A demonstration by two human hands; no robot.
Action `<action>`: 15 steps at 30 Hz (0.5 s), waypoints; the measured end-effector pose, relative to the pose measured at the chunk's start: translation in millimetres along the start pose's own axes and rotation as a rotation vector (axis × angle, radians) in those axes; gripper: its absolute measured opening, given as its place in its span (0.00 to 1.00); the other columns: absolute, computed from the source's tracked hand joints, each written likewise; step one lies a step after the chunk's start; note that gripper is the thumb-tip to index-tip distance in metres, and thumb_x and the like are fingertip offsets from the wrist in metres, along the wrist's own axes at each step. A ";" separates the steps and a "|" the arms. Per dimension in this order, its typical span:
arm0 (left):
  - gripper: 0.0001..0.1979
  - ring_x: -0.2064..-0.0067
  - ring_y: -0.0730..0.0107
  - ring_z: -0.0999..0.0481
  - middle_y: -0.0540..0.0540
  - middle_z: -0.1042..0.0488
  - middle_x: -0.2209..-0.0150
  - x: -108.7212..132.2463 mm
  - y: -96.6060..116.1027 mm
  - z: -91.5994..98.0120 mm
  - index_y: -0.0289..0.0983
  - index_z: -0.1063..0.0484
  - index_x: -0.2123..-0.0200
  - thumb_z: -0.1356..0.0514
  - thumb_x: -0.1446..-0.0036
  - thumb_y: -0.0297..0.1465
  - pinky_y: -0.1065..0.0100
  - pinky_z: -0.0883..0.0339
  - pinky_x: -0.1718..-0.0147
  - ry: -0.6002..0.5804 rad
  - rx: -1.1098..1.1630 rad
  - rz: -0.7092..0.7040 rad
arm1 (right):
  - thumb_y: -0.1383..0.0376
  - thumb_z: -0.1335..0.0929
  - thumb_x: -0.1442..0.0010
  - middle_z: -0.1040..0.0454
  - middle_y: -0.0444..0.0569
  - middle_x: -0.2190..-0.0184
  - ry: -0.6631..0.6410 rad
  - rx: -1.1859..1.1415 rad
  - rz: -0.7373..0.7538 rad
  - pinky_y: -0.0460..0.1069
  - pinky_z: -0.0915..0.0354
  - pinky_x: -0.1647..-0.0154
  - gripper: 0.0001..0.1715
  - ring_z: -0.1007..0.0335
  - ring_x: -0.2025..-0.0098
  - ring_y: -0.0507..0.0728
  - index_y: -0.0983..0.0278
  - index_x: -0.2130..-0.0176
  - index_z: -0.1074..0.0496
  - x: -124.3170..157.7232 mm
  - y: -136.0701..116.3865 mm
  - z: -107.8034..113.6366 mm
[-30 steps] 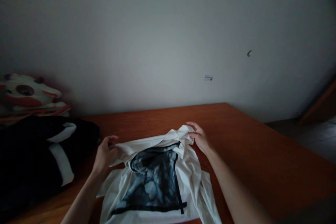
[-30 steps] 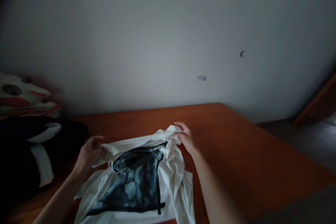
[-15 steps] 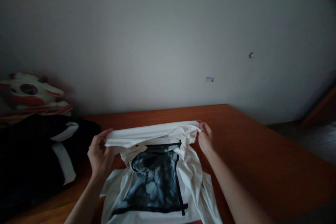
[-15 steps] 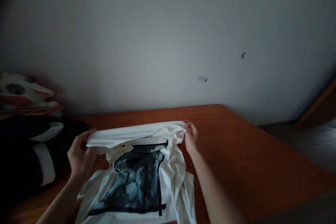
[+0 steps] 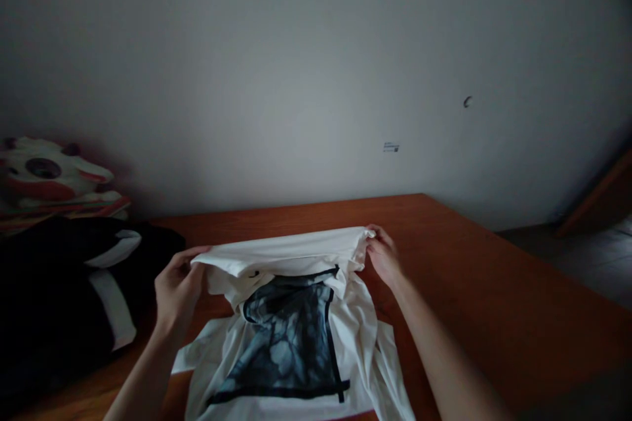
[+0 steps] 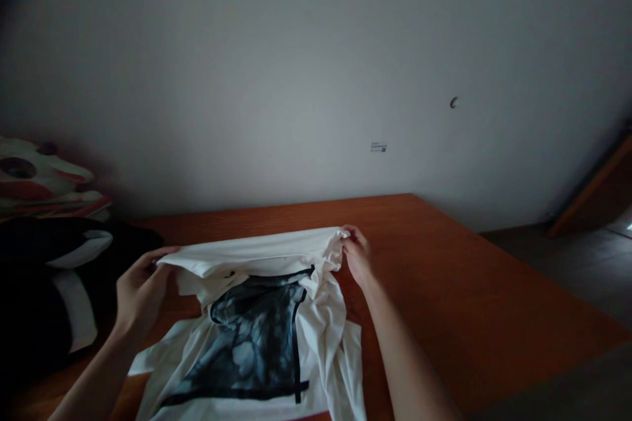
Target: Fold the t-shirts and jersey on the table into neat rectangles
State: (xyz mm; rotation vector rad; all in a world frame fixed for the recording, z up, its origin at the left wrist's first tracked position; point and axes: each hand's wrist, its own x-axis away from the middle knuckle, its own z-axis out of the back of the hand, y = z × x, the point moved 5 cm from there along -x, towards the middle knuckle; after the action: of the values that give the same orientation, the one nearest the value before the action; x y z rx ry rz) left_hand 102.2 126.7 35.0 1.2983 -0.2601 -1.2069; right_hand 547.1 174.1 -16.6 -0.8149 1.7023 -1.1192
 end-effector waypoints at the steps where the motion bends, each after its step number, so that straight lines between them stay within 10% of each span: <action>1: 0.18 0.74 0.67 0.33 0.50 0.30 0.73 0.8 1.1 -1.7 0.38 0.22 0.60 0.43 0.51 0.38 0.67 0.39 0.74 -0.041 -0.096 -0.017 | 0.54 0.30 0.52 0.25 0.43 0.71 -0.017 0.022 -0.016 0.48 0.39 0.71 0.16 0.32 0.71 0.55 0.58 0.63 0.26 0.8 -1.4 -0.3; 5: 0.18 0.71 0.63 0.28 0.47 0.23 0.68 5.4 -1.0 -16.0 0.44 0.20 0.59 0.44 0.51 0.35 0.66 0.40 0.70 -0.230 -0.401 -0.036 | 0.53 0.30 0.50 0.32 0.38 0.82 -0.159 0.153 -0.160 0.46 0.46 0.80 0.20 0.41 0.81 0.52 0.60 0.59 0.24 7.7 1.3 -8.8; 15: 0.18 0.88 0.74 0.47 0.53 0.45 0.91 18.6 -21.8 -17.2 0.43 0.38 0.89 0.46 0.55 0.46 0.68 0.47 0.86 -0.844 0.210 0.350 | 0.50 0.32 0.52 0.46 0.38 0.95 -0.621 0.085 -0.621 0.45 0.54 0.90 0.20 0.57 0.92 0.48 0.61 0.84 0.34 31.3 13.8 12.7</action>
State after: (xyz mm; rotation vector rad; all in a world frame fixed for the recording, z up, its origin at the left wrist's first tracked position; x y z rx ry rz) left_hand 111.1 126.3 2.8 0.7949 -1.1962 -1.3828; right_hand 547.0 147.8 -41.8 -1.5111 0.8945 -1.1542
